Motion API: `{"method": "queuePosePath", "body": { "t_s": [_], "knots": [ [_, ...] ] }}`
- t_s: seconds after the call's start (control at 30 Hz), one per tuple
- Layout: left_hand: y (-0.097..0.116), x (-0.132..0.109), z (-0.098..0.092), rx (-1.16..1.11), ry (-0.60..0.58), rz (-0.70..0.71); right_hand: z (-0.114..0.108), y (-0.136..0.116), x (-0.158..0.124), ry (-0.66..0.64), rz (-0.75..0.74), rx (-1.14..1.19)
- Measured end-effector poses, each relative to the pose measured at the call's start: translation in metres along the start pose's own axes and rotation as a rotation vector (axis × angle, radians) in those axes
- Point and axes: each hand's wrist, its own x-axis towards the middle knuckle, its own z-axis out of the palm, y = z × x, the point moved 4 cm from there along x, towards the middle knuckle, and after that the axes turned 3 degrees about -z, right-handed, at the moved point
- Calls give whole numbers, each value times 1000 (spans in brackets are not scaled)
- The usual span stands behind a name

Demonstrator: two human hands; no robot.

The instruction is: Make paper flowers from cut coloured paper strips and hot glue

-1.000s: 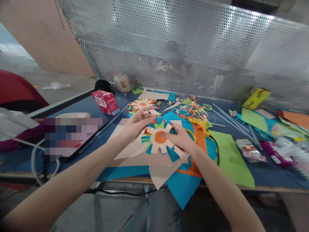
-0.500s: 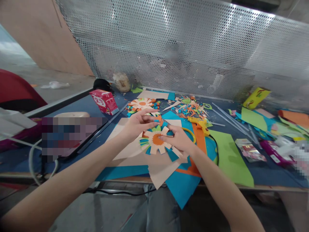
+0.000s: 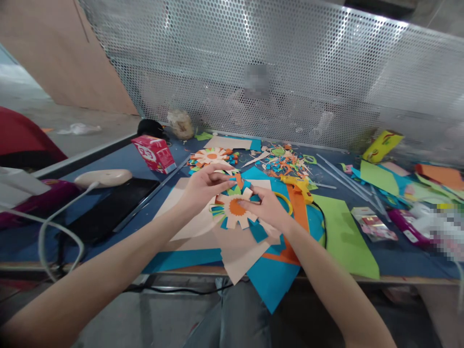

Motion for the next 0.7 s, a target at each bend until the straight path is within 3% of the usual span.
{"method": "queuePosePath", "body": {
  "t_s": [0.7],
  "knots": [
    [2, -7, 7, 4, -9, 94, 1, 3, 0, 12, 0, -50]
  ]
}}
